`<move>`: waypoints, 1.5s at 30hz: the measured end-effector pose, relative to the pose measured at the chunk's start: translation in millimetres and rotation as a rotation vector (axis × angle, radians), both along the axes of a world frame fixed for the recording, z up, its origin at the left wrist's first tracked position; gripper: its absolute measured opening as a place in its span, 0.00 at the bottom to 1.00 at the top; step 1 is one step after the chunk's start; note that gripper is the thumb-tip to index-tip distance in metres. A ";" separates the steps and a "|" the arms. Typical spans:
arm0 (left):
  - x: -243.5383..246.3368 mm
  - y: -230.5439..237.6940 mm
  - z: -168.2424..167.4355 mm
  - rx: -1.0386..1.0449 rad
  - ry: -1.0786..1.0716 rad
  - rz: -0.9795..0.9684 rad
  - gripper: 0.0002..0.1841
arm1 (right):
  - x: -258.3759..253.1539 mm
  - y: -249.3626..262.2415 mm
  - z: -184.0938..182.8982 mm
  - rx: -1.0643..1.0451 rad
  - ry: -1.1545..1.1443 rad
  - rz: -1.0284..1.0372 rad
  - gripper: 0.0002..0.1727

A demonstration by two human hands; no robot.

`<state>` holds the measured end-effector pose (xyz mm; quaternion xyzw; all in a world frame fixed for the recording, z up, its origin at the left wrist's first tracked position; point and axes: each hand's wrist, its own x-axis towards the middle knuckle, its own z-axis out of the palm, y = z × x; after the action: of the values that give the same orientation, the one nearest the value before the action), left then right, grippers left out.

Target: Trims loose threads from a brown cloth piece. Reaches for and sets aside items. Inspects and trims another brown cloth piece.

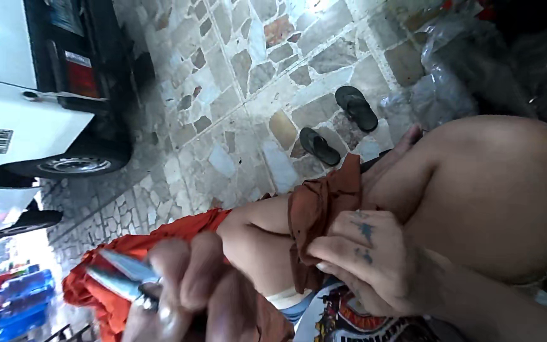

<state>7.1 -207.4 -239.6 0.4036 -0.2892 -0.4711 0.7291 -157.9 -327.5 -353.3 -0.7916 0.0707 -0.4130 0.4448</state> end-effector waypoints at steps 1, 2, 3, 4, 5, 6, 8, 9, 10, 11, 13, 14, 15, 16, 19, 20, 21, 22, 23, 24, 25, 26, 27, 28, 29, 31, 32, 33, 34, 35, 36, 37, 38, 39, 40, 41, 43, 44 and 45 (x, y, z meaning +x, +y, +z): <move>-6.1 -7.1 -6.3 -0.005 -0.216 0.100 0.06 | 4.7 6.4 1.0 -0.004 -0.008 -0.022 0.15; -10.3 -14.2 -14.9 0.034 -0.582 0.192 0.06 | 7.6 10.0 1.7 -0.015 -0.009 -0.055 0.14; -10.5 -17.5 -23.1 0.127 -0.991 0.231 0.07 | 8.6 10.9 1.9 -0.032 -0.003 -0.099 0.13; -7.3 -17.6 -28.6 0.235 -1.335 0.192 0.08 | 8.1 10.3 1.3 -0.053 0.011 -0.151 0.13; -4.2 -17.0 -32.1 0.307 -1.558 0.116 0.11 | 6.7 8.8 0.0 -0.075 0.030 -0.199 0.12; -1.1 -15.6 -33.6 0.346 -1.693 0.020 0.12 | 5.5 7.6 -2.0 -0.092 0.049 -0.233 0.12; 3.8 -11.7 -30.9 0.381 -1.771 -0.156 0.13 | 5.2 7.1 -6.7 -0.109 0.072 -0.261 0.12; 5.6 -9.9 -27.6 0.388 -1.768 -0.221 0.12 | 5.3 7.6 -8.2 -0.111 0.075 -0.254 0.12; 7.1 -8.6 -23.4 0.386 -1.766 -0.266 0.11 | 4.8 7.7 -8.7 -0.107 0.074 -0.232 0.12; 8.0 -7.2 -18.3 0.384 -1.762 -0.305 0.10 | 3.7 7.2 -8.4 -0.102 0.074 -0.205 0.12; 7.8 -4.3 -6.5 0.389 -1.761 -0.379 0.09 | 1.3 5.5 -8.3 -0.088 0.068 -0.163 0.14; 7.8 -2.7 -1.1 0.394 -1.768 -0.415 0.09 | -0.1 4.6 -8.6 -0.078 0.064 -0.146 0.14; 8.5 -1.2 3.9 0.397 -1.776 -0.444 0.09 | -1.6 3.3 -8.9 -0.067 0.060 -0.134 0.15; 10.2 0.1 8.9 0.404 -1.785 -0.466 0.08 | -3.3 1.6 -9.1 -0.056 0.057 -0.123 0.15; 18.7 4.3 25.8 0.459 -1.785 -0.536 0.08 | -8.1 -3.0 -8.8 -0.016 0.050 -0.098 0.16; 22.0 5.4 32.1 0.476 -1.776 -0.565 0.08 | -9.1 -4.3 -8.5 -0.006 0.049 -0.090 0.16; 25.3 6.5 37.8 0.494 -1.767 -0.591 0.09 | -9.8 -5.4 -8.4 0.005 0.046 -0.080 0.17; 28.5 7.5 43.3 0.517 -1.763 -0.615 0.08 | -10.0 -6.5 -8.3 0.014 0.043 -0.070 0.17; 31.2 8.4 47.9 0.536 -1.757 -0.634 0.08 | -10.1 -7.3 -8.1 0.024 0.038 -0.057 0.17; 33.4 9.2 52.4 0.554 -1.751 -0.651 0.08 | -9.9 -7.6 -8.0 0.030 0.038 -0.042 0.16; 35.4 9.9 56.5 0.575 -1.749 -0.669 0.08 | -9.6 -7.8 -8.2 0.034 0.040 -0.028 0.16; 37.8 11.0 60.2 0.599 -1.750 -0.685 0.09 | -9.3 -8.2 -9.0 0.040 0.042 -0.015 0.16; 41.2 12.7 63.2 0.622 -1.758 -0.690 0.09 | -9.2 -8.8 -10.5 0.048 0.044 -0.009 0.17; 45.9 14.9 66.3 0.649 -1.766 -0.692 0.10 | -9.4 -10.0 -12.3 0.060 0.044 -0.003 0.17; 51.7 17.5 69.2 0.674 -1.760 -0.698 0.10 | -9.7 -11.1 -13.8 0.073 0.043 0.003 0.17; 64.0 22.5 73.5 0.707 -1.666 -0.753 0.10 | -10.2 -11.6 -14.4 0.074 0.062 0.014 0.17; 67.7 24.6 73.8 0.689 -1.557 -0.777 0.10 | -10.1 -11.3 -14.4 0.068 0.074 0.015 0.17; 69.0 26.8 71.4 0.645 -1.372 -0.793 0.11 | -9.7 -10.9 -14.7 0.054 0.084 0.012 0.16; 66.3 28.9 65.6 0.584 -1.098 -0.792 0.12 | -9.0 -10.1 -14.9 0.043 0.089 0.005 0.16; 56.5 30.7 56.5 0.503 -0.767 -0.722 0.11 | -8.1 -9.0 -14.9 0.038 0.080 0.004 0.17; 39.6 31.5 46.0 0.410 -0.452 -0.587 0.09 | -7.3 -7.0 -14.3 0.037 0.065 0.009 0.17; 21.7 29.1 36.0 0.321 -0.214 -0.447 0.08 | -6.4 -4.1 -13.5 0.038 0.049 0.018 0.17; 7.4 23.9 26.0 0.235 -0.056 -0.331 0.07 | -5.3 -0.8 -12.6 0.050 0.030 0.031 0.17; -3.1 18.0 15.5 0.150 0.015 -0.221 0.06 | -4.5 2.2 -11.3 0.066 0.015 0.041 0.16; -9.3 12.1 4.1 0.072 0.002 -0.118 0.06 | -4.4 4.1 -9.9 0.076 0.001 0.047 0.15; -13.7 5.9 -7.4 0.014 -0.088 -0.004 0.07 | -4.8 4.7 -8.3 0.072 -0.011 0.034 0.15; -12.7 -1.4 -27.4 0.074 -0.723 0.174 0.07 | -7.1 4.8 -4.7 0.029 -0.024 -0.053 0.14; -7.4 -0.1 -35.0 0.149 -1.137 0.188 0.07 | -8.5 4.3 -3.1 -0.003 -0.016 -0.100 0.14; -1.7 0.6 -40.3 0.185 -1.443 0.159 0.08 | -9.5 4.1 -2.3 -0.037 -0.001 -0.138 0.15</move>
<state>5.4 -206.8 -279.8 0.6930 -0.6265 -0.0562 0.3522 -167.4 -323.4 -355.6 -0.7927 0.1172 -0.4441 0.4009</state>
